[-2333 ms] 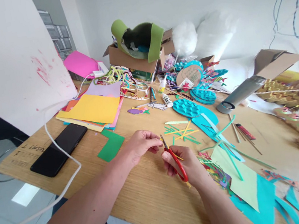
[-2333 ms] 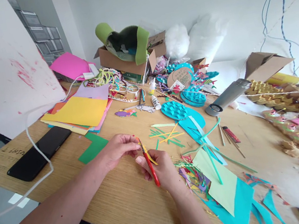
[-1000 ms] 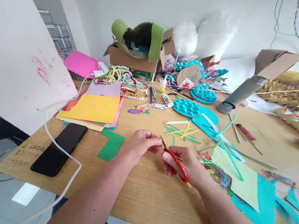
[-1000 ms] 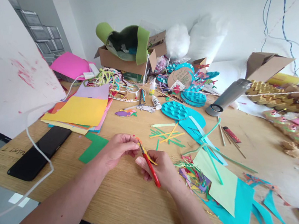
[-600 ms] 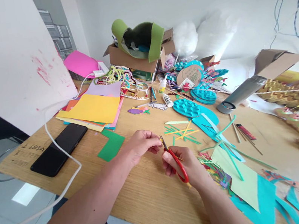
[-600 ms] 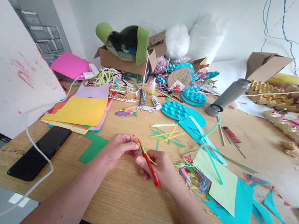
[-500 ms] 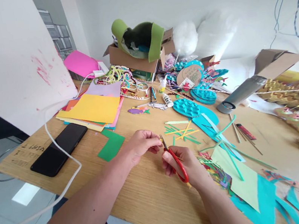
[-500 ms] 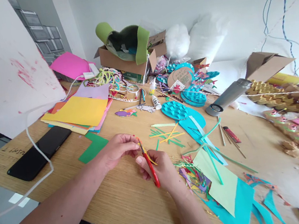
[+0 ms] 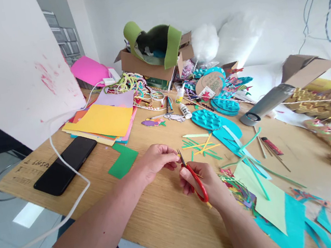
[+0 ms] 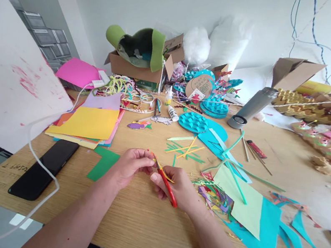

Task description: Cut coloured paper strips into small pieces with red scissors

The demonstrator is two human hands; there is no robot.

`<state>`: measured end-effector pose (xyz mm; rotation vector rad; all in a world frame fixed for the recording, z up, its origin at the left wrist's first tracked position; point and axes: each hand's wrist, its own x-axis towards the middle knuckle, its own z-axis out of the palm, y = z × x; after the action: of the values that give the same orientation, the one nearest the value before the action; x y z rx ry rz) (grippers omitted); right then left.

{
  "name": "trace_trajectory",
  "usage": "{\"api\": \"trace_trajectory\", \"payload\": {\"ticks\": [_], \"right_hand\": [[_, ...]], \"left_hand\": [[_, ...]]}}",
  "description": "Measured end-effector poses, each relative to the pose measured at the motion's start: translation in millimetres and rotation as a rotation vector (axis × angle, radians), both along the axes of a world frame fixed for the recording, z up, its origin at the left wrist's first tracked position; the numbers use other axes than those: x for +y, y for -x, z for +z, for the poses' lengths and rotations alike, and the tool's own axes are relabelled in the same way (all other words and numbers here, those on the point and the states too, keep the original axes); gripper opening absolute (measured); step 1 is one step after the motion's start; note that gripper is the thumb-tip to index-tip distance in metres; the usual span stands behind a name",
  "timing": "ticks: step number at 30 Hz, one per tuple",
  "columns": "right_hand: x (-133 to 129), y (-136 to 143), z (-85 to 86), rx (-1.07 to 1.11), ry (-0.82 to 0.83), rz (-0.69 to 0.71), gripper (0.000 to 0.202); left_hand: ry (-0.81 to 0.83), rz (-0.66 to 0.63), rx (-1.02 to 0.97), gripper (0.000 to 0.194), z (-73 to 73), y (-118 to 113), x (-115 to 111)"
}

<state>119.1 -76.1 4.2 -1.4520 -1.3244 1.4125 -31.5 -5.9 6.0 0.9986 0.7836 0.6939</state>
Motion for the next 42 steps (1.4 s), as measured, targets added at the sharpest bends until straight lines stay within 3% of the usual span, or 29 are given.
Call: {"api": "trace_trajectory", "payload": {"ticks": [15,42], "right_hand": [[0.4,0.0,0.2,-0.012,0.014,-0.004,0.044],[-0.2,1.0,2.0,-0.043,0.020,-0.004,0.048]], "left_hand": [[0.023,0.049,0.009,0.016,0.6,-0.4,-0.1],[0.017,0.019,0.015,0.014,0.8,0.2,-0.4]]}}
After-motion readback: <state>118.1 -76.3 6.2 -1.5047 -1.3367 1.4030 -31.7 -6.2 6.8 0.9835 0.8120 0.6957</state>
